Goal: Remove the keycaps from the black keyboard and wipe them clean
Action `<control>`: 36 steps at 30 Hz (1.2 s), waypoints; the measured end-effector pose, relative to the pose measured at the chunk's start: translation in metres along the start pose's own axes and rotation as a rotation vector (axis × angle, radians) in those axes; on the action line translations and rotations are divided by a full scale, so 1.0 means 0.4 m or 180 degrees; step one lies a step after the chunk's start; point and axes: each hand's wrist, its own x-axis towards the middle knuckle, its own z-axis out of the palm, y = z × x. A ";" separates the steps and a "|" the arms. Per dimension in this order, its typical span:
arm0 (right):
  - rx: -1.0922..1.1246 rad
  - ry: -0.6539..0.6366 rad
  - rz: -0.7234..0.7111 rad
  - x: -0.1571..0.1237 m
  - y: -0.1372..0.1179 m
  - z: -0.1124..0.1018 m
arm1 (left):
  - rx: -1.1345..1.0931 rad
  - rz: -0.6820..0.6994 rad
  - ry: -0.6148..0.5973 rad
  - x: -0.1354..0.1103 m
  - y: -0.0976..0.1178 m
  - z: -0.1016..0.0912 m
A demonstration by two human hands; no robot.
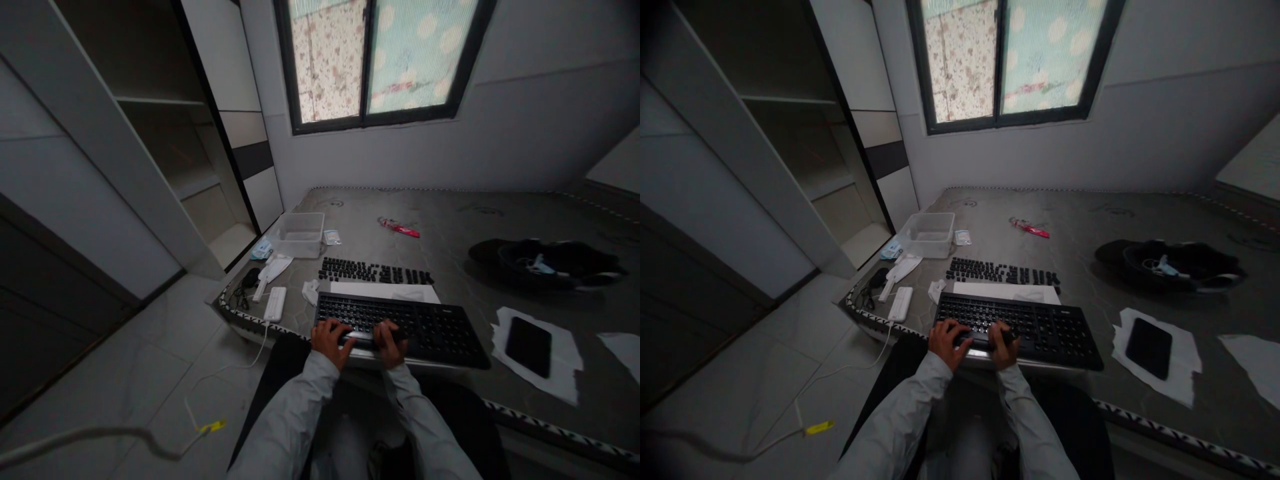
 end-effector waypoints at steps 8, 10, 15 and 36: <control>0.0759 0.0342 -0.0002 0.034 -0.040 -0.016 | 0.0045 0.0059 -0.0028 0.005 -0.003 0.007; 0.0880 0.0427 0.0025 0.048 -0.055 -0.034 | 0.0055 0.0089 -0.0032 0.004 -0.001 0.006; 0.0965 0.0495 0.0086 0.066 -0.072 -0.046 | 0.0070 0.0300 -0.0039 0.001 0.017 0.014; 0.0360 0.0378 0.0331 0.053 -0.039 -0.008 | -0.0076 0.0373 -0.0122 0.013 0.038 0.056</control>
